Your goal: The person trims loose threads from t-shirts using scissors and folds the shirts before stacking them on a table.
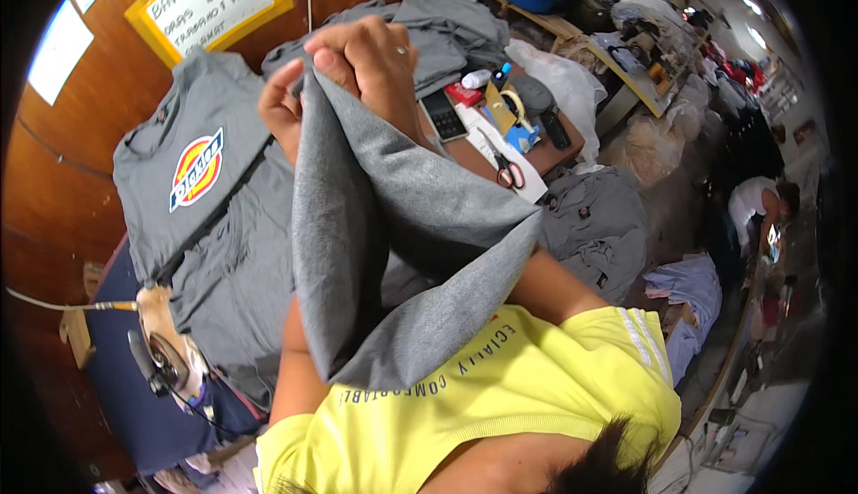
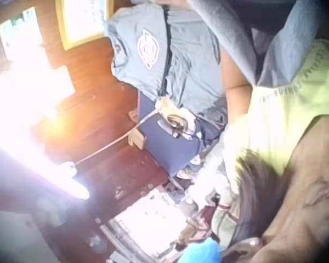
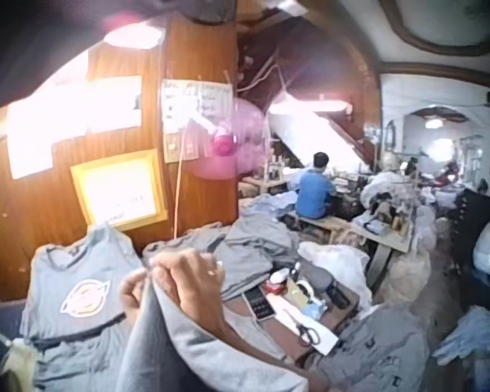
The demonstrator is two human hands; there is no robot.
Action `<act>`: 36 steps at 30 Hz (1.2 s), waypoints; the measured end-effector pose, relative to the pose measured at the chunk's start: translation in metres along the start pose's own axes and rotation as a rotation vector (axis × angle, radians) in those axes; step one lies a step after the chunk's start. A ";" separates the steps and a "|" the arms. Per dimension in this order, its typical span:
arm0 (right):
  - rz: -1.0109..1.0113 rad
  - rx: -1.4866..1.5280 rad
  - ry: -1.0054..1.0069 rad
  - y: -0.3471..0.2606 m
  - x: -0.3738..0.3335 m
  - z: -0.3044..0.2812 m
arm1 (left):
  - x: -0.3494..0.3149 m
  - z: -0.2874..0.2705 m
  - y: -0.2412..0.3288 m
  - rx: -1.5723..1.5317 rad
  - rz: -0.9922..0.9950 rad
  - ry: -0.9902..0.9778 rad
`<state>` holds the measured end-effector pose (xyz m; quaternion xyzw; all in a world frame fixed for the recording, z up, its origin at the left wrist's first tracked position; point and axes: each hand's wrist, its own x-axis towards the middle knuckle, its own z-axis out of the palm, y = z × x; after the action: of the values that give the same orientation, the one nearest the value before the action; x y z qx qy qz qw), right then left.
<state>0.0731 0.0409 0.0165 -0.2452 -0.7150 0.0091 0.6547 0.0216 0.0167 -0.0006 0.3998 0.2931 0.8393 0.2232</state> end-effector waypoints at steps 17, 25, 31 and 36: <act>0.386 -0.337 -0.754 0.035 -0.103 -0.158 | 0.038 -0.010 0.011 0.318 0.589 -0.287; 1.000 -0.134 0.178 0.014 -0.141 -0.184 | 0.016 -0.005 -0.025 0.279 0.333 -0.487; 1.625 1.321 0.132 -0.067 -0.177 -0.162 | -0.070 0.009 -0.014 -0.006 0.595 -1.165; 1.169 0.184 0.354 -0.119 -0.181 -0.167 | -0.140 -0.002 0.017 -0.307 0.836 -1.472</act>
<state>0.1936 -0.1806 -0.0883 -0.5369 -0.3393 0.3871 0.6684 0.0987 -0.0820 -0.0661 0.8829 -0.2143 0.4100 0.0806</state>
